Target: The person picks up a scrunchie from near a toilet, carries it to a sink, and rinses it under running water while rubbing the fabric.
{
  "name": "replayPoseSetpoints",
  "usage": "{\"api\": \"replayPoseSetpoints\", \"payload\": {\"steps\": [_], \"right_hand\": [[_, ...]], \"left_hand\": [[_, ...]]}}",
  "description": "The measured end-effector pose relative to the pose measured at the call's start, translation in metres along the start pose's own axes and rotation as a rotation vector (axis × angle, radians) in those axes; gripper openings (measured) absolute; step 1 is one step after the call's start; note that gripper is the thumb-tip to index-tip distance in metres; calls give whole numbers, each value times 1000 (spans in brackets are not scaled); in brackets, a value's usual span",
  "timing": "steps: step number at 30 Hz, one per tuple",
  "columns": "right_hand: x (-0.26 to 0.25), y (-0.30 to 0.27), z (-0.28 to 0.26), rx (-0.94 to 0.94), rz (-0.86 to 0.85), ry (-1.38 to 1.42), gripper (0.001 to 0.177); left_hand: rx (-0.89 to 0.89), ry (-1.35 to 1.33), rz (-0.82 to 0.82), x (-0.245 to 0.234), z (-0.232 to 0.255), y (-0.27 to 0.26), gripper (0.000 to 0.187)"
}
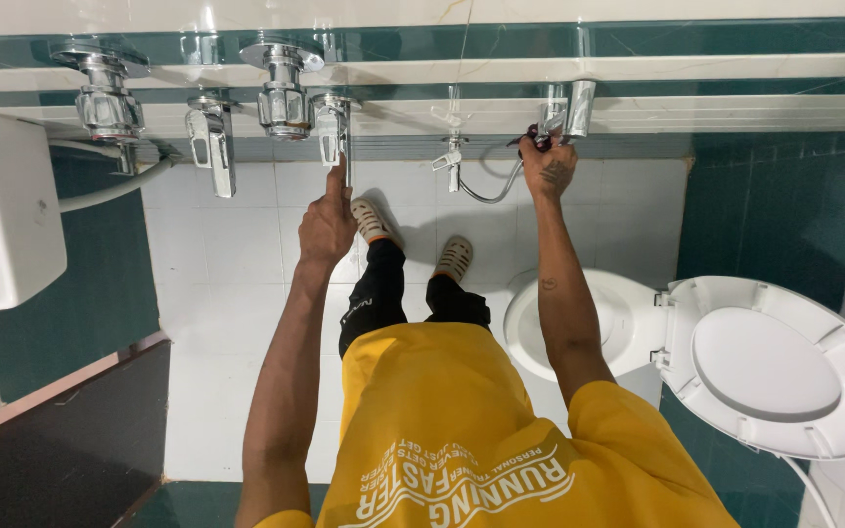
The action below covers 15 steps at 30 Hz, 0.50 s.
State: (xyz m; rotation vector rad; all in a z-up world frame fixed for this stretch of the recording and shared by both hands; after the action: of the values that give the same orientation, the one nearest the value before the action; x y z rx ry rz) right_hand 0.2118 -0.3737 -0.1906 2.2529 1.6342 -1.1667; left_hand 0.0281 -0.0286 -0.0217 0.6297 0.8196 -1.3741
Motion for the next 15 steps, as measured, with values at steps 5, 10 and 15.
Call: {"api": "replayPoseSetpoints", "payload": {"steps": [5,10,15], "right_hand": [[7,4,1,-393,288,-48,28],[14,3,-5,-131,155,52,26],[37,13,14,-220,188,135,20]], "left_hand": [[110,11,64,4,-1,6,52],[27,22,-17,6,-2,10,50],[12,-99,-29,13,-10,19,50]]}}
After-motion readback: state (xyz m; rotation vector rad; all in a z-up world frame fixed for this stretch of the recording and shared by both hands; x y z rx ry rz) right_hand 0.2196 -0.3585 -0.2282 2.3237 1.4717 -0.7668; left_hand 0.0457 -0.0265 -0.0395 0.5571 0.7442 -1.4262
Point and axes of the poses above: each hand's wrist, its own y-axis towards the middle knuckle, its own x-axis out of the palm, z = x × y, the point moved 3 cm from there along y, towards the middle knuckle, and after that the axes turned 13 degrees about x, right-handed, at the moved point
